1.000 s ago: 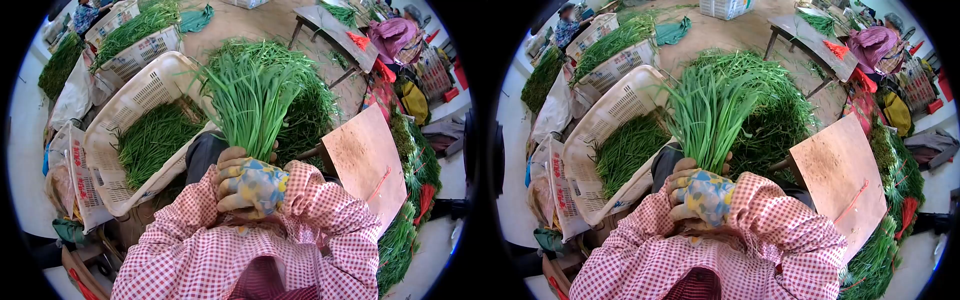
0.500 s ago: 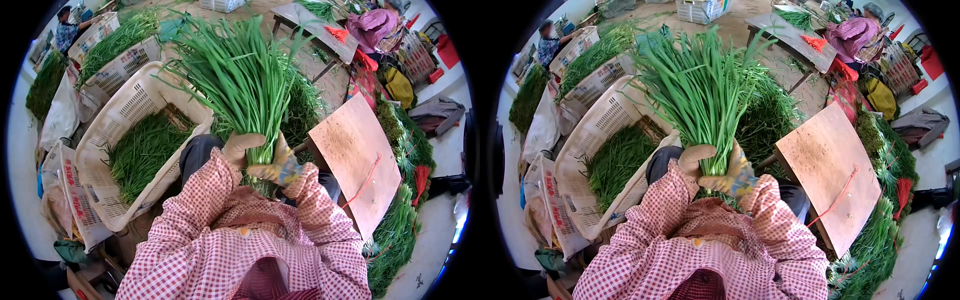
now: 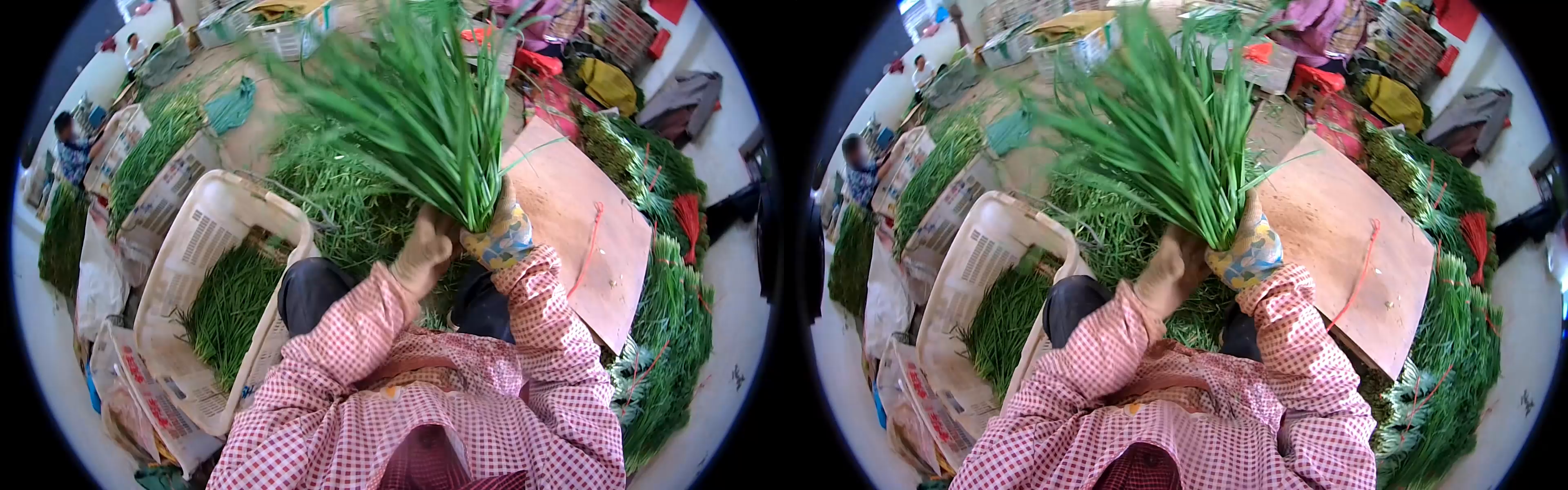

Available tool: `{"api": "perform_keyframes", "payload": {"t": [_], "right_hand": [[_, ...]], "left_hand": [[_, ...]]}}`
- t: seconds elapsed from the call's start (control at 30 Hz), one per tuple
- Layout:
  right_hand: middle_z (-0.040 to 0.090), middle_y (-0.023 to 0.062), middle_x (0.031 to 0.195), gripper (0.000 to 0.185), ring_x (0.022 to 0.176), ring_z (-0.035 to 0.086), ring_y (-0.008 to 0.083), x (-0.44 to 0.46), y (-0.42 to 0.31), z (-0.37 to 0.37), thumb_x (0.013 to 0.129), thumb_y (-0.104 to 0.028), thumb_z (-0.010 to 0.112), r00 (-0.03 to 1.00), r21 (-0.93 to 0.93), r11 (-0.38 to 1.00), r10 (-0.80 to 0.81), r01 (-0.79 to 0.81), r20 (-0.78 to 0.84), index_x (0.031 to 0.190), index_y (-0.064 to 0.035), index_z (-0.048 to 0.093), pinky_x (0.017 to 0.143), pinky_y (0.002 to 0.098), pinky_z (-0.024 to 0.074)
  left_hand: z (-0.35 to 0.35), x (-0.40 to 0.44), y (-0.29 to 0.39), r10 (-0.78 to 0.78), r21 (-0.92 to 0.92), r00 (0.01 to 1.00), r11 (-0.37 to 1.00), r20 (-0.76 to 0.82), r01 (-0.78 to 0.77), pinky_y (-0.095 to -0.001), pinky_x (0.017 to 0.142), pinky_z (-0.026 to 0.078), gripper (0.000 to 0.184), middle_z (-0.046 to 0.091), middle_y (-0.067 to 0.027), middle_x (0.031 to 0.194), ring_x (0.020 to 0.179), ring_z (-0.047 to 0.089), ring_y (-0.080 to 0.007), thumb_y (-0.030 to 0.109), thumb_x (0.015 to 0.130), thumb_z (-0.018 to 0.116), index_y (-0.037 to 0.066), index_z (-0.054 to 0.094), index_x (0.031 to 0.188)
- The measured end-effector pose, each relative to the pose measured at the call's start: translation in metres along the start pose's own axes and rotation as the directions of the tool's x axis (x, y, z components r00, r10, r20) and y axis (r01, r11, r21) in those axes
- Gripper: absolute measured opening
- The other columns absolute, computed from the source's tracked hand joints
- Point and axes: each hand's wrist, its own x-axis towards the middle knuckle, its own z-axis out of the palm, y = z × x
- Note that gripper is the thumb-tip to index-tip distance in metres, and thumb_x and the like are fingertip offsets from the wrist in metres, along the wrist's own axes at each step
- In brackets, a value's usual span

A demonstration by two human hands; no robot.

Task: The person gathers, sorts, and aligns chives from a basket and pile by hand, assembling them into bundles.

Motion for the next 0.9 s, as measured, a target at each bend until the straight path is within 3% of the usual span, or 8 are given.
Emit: {"api": "perform_keyframes", "payload": {"t": [0.03, 0.1, 0.13, 0.2, 0.43, 0.57, 0.83, 0.9], "right_hand": [[0.058, 0.0228, 0.108, 0.094, 0.102, 0.058, 0.0385, -0.004, -0.018, -0.019, 0.063, -0.014, 0.072, 0.980, 0.064, 0.984, 0.161, -0.169, 0.113, 0.140, -0.0001, 0.020, 0.083, 0.0430, 0.0483], [0.060, 0.0190, 0.108, 0.091, 0.102, 0.059, 0.0348, -0.024, -0.016, -0.017, 0.065, -0.016, 0.071, 0.956, -0.233, 0.949, 0.252, -0.213, 0.150, 0.141, -0.0003, 0.023, 0.085, 0.0385, 0.0482], [0.059, 0.0216, 0.106, 0.090, 0.101, 0.059, 0.0369, -0.034, -0.005, -0.020, 0.065, -0.015, 0.070, 0.937, -0.229, 0.958, 0.231, -0.172, 0.261, 0.140, 0.0006, 0.024, 0.084, 0.0376, 0.0480], [0.058, 0.0190, 0.113, 0.091, 0.107, 0.057, 0.0336, -0.054, 0.004, -0.009, 0.063, -0.012, 0.071, 0.942, 0.046, 0.967, 0.231, -0.249, 0.245, 0.140, -0.0001, 0.024, 0.089, 0.0366, 0.0467], [0.045, 0.0153, 0.133, 0.114, 0.123, 0.045, 0.0274, -0.073, 0.005, 0.024, 0.062, -0.016, 0.084, 0.958, 0.531, 0.806, 0.145, -0.260, 0.247, 0.146, -0.0042, 0.007, 0.101, 0.0359, 0.0377], [0.046, 0.0113, 0.130, 0.098, 0.118, 0.048, 0.0235, -0.070, -0.009, 0.052, 0.071, -0.012, 0.081, 0.943, 0.933, 0.184, 0.189, -0.309, 0.275, 0.144, -0.0111, 0.015, 0.095, 0.0368, 0.0428], [0.048, 0.0116, 0.128, 0.086, 0.111, 0.054, 0.0229, -0.049, -0.026, 0.097, 0.072, -0.002, 0.077, 0.957, 0.939, 0.321, 0.287, -0.128, 0.032, 0.140, -0.0098, 0.024, 0.090, 0.0358, 0.0484], [0.049, 0.0117, 0.128, 0.091, 0.111, 0.054, 0.0229, -0.050, -0.032, 0.110, 0.069, -0.003, 0.079, 0.950, 0.997, 0.021, 0.303, 0.073, -0.075, 0.141, -0.0092, 0.024, 0.090, 0.0348, 0.0478]], "left_hand": [[0.006, -0.010, -0.014, -0.064, -0.029, 0.996, 0.998, -0.058, 0.063, -0.0388, 0.105, 0.035, 0.110, 0.040, -0.0068, 0.139, 0.128, 0.039, -0.0233, 0.046, 0.057, 0.086, 0.007, 0.027, 0.142], [-0.008, -0.012, -0.056, -0.070, 0.128, 0.976, 0.987, -0.207, 0.098, -0.0395, 0.101, 0.038, 0.087, 0.049, -0.0068, 0.129, 0.120, 0.047, -0.0237, 0.031, 0.066, 0.083, 0.007, 0.038, 0.136], [0.005, -0.013, -0.053, -0.173, 0.017, 0.932, 0.982, -0.318, 0.188, -0.0396, 0.099, 0.040, 0.075, 0.053, -0.0065, 0.124, 0.115, 0.050, -0.0237, 0.026, 0.068, 0.081, 0.007, 0.044, 0.131], [0.015, -0.015, -0.051, -0.303, -0.182, 0.853, 0.952, -0.426, 0.247, -0.0395, 0.095, 0.043, 0.051, 0.060, -0.0053, 0.111, 0.105, 0.055, -0.0228, 0.014, 0.070, 0.075, 0.007, 0.057, 0.117], [-0.005, -0.023, -0.023, -0.227, -0.030, 0.911, 0.972, -0.343, 0.231, -0.0390, 0.090, 0.047, 0.053, 0.063, -0.0056, 0.109, 0.100, 0.059, -0.0227, 0.010, 0.067, 0.074, 0.006, 0.057, 0.117], [-0.008, -0.018, 0.007, -0.239, 0.054, 0.932, 0.963, -0.272, 0.262, -0.0379, 0.086, 0.050, 0.049, 0.064, -0.0065, 0.107, 0.098, 0.061, -0.0224, 0.009, 0.066, 0.074, 0.005, 0.060, 0.113], [-0.014, -0.018, 0.031, -0.091, 0.344, 0.933, 0.913, -0.347, 0.217, -0.0326, 0.079, 0.052, 0.055, 0.066, -0.0072, 0.098, 0.089, 0.063, -0.0202, 0.012, 0.065, 0.078, 0.003, 0.057, 0.115], [-0.022, -0.039, 0.033, -0.197, 0.357, 0.922, 0.879, -0.333, 0.317, -0.0320, 0.080, 0.051, 0.053, 0.064, -0.0049, 0.101, 0.090, 0.062, -0.0182, 0.012, 0.067, 0.077, 0.005, 0.056, 0.115]]}}
